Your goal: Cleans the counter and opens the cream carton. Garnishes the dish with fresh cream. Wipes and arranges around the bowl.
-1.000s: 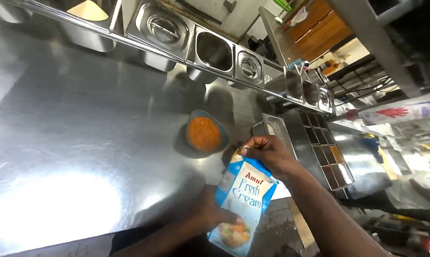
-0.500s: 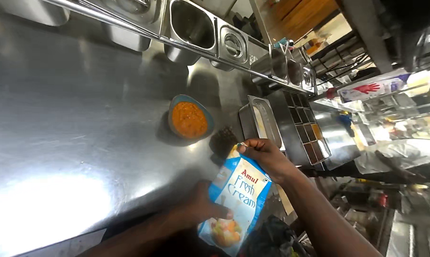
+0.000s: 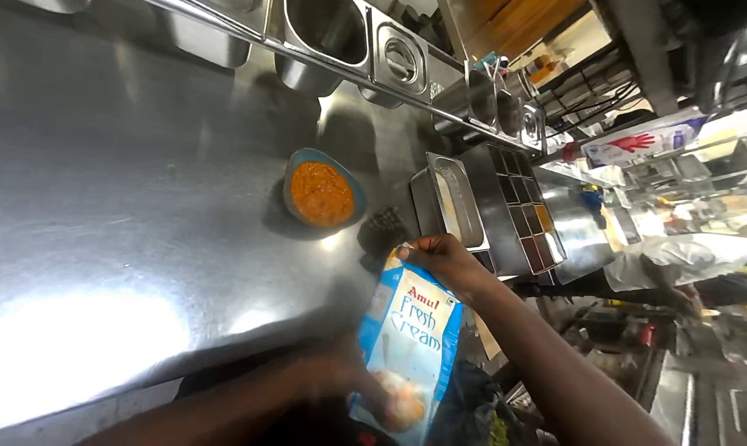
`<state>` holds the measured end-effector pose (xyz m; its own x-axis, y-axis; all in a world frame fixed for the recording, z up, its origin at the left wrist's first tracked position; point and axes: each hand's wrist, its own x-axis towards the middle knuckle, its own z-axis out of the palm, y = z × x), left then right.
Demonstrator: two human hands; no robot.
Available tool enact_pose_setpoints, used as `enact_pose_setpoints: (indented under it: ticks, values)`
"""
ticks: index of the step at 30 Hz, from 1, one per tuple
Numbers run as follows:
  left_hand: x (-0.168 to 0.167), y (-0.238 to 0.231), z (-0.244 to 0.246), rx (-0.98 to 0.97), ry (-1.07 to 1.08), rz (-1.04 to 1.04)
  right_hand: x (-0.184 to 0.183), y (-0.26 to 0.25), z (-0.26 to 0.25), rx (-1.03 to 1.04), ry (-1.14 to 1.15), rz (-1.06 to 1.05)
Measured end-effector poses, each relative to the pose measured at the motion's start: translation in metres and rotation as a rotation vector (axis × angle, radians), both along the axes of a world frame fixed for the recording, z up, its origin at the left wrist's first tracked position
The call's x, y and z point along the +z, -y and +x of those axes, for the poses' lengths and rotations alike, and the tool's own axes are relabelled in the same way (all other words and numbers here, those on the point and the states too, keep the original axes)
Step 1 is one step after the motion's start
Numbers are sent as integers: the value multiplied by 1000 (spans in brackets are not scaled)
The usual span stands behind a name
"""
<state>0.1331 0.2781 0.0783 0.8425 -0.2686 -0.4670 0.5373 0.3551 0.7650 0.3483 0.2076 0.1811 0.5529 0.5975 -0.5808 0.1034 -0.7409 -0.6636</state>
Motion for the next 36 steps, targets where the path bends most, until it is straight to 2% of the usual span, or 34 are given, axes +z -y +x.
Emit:
enact_pose_setpoints:
  ticks: [3, 7, 11, 21, 26, 28, 32, 36]
  values:
    - [1, 5, -6, 39, 21, -13, -10, -13, 3, 91, 5, -95]
    - [-8, 24, -6, 273, 9, -255, -18, -30, 7, 172, 3, -217]
    - [-11, 32, 1, 370, -2, -363, -21, -42, 20, 215, -26, -306]
    - [-1, 34, 45, 576, 40, -339, 1, -83, 47, 278, 37, -383]
    - [16, 11, 68, 617, -32, -556, 12, -116, 65, 399, 105, -395]
    - [13, 6, 78, 702, 42, -580, 28, -122, 65, 435, 90, -293]
    - [10, 0, 88, 739, 120, -387, 62, -77, 99, 489, -24, -96]
    - [17, -4, 92, 615, 96, -86, 43, 10, 79, 180, 19, 52]
